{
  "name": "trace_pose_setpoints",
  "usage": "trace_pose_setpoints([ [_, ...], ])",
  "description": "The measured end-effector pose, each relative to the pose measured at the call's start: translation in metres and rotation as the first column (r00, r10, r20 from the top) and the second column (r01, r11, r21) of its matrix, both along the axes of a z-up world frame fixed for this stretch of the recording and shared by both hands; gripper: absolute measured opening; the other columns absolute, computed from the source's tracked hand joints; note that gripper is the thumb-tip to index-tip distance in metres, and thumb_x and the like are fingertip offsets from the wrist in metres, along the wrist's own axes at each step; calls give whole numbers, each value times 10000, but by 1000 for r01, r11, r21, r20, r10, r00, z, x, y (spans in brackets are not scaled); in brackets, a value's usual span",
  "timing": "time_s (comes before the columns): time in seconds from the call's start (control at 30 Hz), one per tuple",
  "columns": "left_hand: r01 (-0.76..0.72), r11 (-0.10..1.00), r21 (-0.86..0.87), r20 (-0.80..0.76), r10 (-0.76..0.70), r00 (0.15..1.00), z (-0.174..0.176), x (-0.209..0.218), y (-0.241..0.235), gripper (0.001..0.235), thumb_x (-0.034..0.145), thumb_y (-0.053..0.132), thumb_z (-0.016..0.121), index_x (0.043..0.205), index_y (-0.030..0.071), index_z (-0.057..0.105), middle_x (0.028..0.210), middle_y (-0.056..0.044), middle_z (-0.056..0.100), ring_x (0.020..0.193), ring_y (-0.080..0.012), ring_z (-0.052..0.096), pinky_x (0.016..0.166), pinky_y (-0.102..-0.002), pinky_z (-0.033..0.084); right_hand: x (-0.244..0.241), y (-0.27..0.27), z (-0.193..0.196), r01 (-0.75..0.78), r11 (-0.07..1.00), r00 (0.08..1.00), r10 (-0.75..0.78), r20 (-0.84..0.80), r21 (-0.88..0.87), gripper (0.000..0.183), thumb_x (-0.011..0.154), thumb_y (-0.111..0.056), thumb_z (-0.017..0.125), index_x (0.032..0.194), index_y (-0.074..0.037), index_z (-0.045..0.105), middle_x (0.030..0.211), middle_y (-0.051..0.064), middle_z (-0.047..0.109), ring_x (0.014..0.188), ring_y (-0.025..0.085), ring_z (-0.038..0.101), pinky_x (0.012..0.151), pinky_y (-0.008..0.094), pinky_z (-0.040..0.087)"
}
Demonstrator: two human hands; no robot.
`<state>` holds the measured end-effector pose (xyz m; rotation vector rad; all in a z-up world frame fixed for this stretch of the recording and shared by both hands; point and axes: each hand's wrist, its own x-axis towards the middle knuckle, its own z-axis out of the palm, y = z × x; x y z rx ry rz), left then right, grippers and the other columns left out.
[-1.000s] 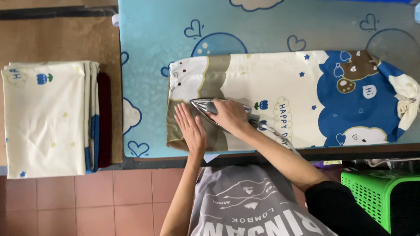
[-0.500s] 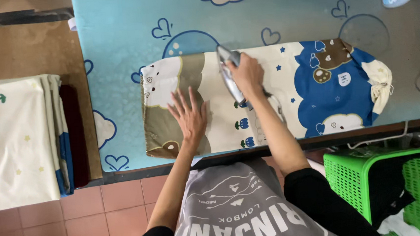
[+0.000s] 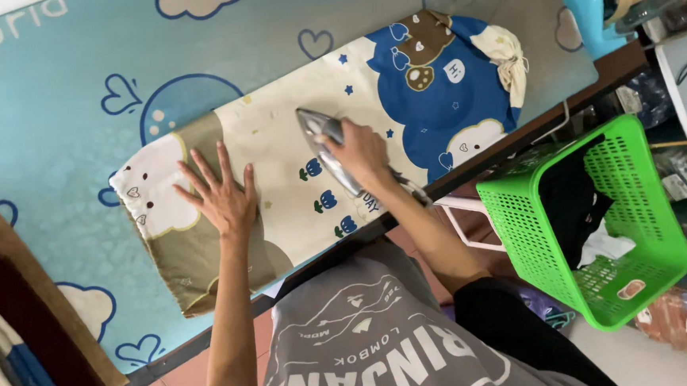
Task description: The person irons a pillowcase and then folds it by hand on a table.
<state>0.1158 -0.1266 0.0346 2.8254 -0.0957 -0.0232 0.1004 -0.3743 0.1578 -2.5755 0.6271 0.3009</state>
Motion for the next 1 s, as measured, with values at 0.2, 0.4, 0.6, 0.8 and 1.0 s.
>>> trace_pose_setpoints([
  [0.2,6,1000,20,24,-6,1000,-6,-1,-4,711,1098,597,390,1711,256,270,1734,-314,179,1557,-557,12,1147,-832,0,-12,-252,-87,416,866,904,-361,230,-278,533,897,-552,798,1008,-34,737,897,253,770,924,491,756,765,620,607],
  [0.4,149,989,16,-58,-148,987,-3,-64,-67,754,1063,643,365,1711,311,170,1766,-227,118,1597,-497,12,1192,-799,-2,-25,-289,-109,429,871,889,-359,285,-240,580,818,-630,849,948,-71,766,828,215,758,905,465,757,733,598,613],
  [0.6,217,974,71,-182,-201,962,-3,-99,-96,808,1040,742,193,1726,332,73,1781,-197,99,1627,-429,-19,1210,-751,-80,-69,-111,-12,179,978,983,-175,49,-109,515,883,-510,755,1046,-22,739,953,254,779,992,506,735,836,631,593],
  [0.8,208,972,113,-194,-183,964,-4,-98,-99,803,1031,757,195,1724,365,93,1787,-178,103,1636,-416,-5,1220,-746,-78,-61,-295,-73,446,848,895,-417,161,-287,634,916,-648,768,1035,-25,737,914,271,762,956,485,750,777,603,606],
  [1.0,176,984,30,54,-177,983,-8,-101,-108,764,1022,635,456,1702,345,263,1736,-271,223,1596,-521,126,1163,-821,35,-48,-370,-79,481,852,864,-420,279,-205,493,882,-566,836,968,-84,779,837,187,765,924,440,758,731,584,607],
])
